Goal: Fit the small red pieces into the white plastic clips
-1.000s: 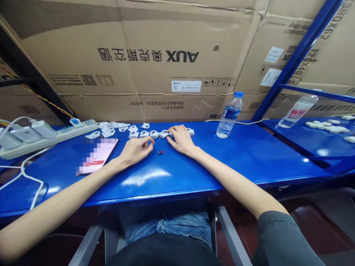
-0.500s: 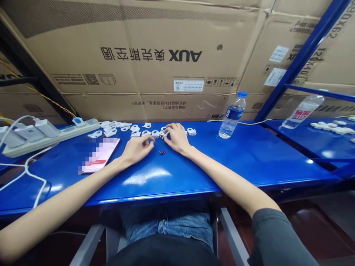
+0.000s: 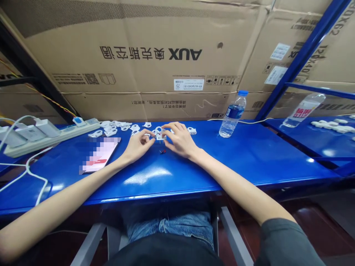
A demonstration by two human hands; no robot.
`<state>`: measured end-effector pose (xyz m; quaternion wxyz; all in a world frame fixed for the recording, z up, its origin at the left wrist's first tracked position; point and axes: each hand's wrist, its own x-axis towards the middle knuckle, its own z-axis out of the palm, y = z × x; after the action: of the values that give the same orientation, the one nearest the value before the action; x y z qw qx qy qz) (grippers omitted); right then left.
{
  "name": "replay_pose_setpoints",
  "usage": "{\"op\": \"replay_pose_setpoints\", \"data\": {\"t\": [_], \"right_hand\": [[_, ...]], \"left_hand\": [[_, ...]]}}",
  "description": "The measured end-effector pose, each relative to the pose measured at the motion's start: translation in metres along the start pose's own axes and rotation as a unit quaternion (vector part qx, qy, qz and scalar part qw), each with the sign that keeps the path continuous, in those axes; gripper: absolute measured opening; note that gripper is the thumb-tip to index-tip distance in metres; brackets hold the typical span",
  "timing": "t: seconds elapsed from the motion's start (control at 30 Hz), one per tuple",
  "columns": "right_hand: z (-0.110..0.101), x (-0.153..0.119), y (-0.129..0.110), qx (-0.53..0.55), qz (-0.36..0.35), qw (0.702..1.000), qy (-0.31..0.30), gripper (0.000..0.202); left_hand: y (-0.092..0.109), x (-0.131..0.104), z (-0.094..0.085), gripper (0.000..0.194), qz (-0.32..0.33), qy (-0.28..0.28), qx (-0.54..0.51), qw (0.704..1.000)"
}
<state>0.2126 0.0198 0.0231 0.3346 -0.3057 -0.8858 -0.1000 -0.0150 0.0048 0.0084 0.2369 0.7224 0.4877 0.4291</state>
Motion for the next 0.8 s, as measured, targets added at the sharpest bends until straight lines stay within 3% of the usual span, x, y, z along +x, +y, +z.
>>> {"op": "replay_pose_setpoints", "data": {"t": [0.37, 0.6, 0.8], "right_hand": [[0.003, 0.0023, -0.0043, -0.003, 0.005, 1.0, -0.012, 0.017], [0.0075, 0.0017, -0.0019, -0.006, -0.034, 0.999, 0.024, 0.013], [0.0103, 0.0022, 0.0006, -0.004, -0.028, 0.999, 0.033, 0.012]], "left_hand": [[0.0023, -0.0002, 0.0009, 0.012, -0.004, 0.0, -0.004, 1.0], [0.0014, 0.0007, 0.0001, 0.012, -0.001, 0.004, -0.017, 1.0], [-0.0009, 0.0033, 0.0003, 0.012, -0.009, 0.008, -0.023, 1.0]]}}
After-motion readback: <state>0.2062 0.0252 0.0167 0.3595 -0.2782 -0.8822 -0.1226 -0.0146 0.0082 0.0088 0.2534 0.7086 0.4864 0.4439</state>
